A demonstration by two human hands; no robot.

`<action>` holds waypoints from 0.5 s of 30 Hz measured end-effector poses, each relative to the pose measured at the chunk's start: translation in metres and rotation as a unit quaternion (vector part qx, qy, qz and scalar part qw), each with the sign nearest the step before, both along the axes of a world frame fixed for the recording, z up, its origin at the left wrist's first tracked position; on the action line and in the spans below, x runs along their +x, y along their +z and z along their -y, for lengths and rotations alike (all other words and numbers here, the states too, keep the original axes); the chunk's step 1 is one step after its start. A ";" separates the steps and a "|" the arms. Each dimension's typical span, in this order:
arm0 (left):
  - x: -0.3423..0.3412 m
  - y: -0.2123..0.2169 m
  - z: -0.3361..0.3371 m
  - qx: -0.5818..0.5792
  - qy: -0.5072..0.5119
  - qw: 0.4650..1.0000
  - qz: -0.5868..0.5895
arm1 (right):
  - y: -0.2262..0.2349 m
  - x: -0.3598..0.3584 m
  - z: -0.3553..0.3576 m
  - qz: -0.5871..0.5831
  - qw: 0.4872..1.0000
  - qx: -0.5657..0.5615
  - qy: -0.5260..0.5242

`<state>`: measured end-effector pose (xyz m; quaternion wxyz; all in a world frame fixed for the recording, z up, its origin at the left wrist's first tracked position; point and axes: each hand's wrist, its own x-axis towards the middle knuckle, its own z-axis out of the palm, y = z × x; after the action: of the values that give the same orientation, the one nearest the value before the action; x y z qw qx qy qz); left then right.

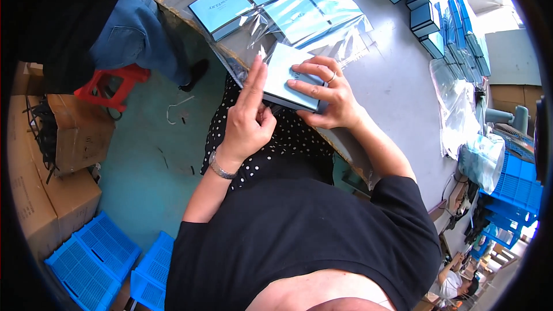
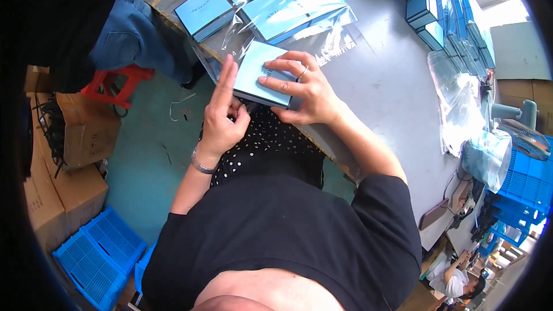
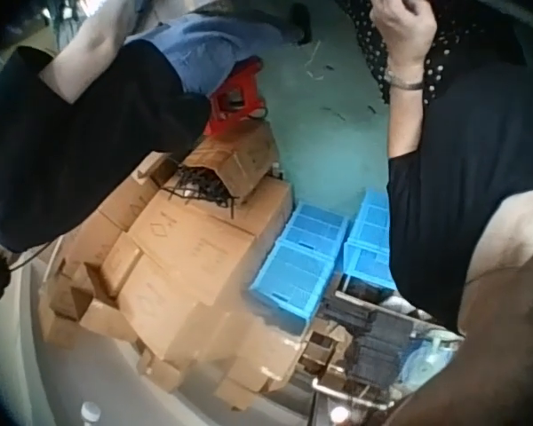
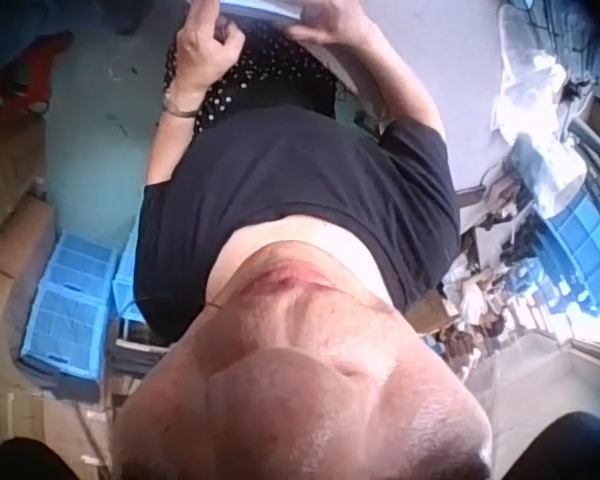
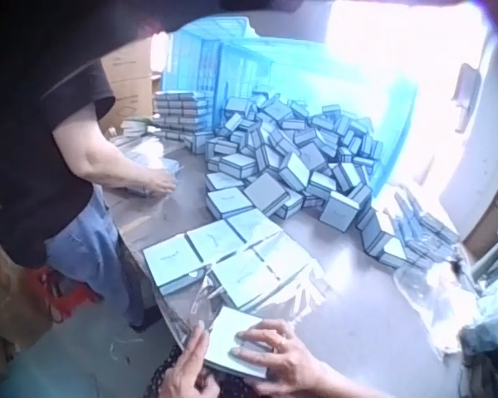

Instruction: Packaging sets of small blue jewelry boxes into large plastic bags.

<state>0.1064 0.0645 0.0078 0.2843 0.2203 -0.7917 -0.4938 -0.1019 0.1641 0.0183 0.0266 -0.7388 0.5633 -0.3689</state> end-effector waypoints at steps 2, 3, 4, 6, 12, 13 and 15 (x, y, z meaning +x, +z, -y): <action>-0.001 -0.008 -0.003 -0.120 0.005 0.993 -0.007 | -0.003 0.008 0.001 -0.040 0.999 0.002 -0.005; 0.000 -0.009 -0.005 -0.146 0.002 0.989 0.002 | -0.005 0.013 0.002 -0.060 0.998 -0.008 -0.025; 0.000 -0.011 -0.007 -0.144 0.001 0.990 0.002 | -0.007 0.018 0.000 -0.080 0.996 -0.016 -0.047; -0.007 -0.014 -0.010 -0.225 0.003 0.974 0.010 | -0.010 0.027 0.009 -0.104 0.990 -0.030 -0.089; -0.005 -0.012 0.001 -0.178 -0.008 0.984 -0.003 | 0.009 0.021 0.002 -0.060 0.995 -0.021 -0.072; -0.008 -0.013 0.001 -0.165 -0.013 0.986 0.000 | 0.005 0.010 -0.015 -0.067 0.993 -0.022 -0.092; -0.013 -0.014 0.000 -0.199 -0.001 0.980 -0.018 | -0.009 0.010 -0.014 -0.065 0.996 0.018 -0.056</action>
<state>0.0934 0.0644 -0.0059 0.3362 0.1497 -0.8690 -0.3307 -0.0922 0.1784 0.0090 -0.0176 -0.7276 0.6112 -0.3110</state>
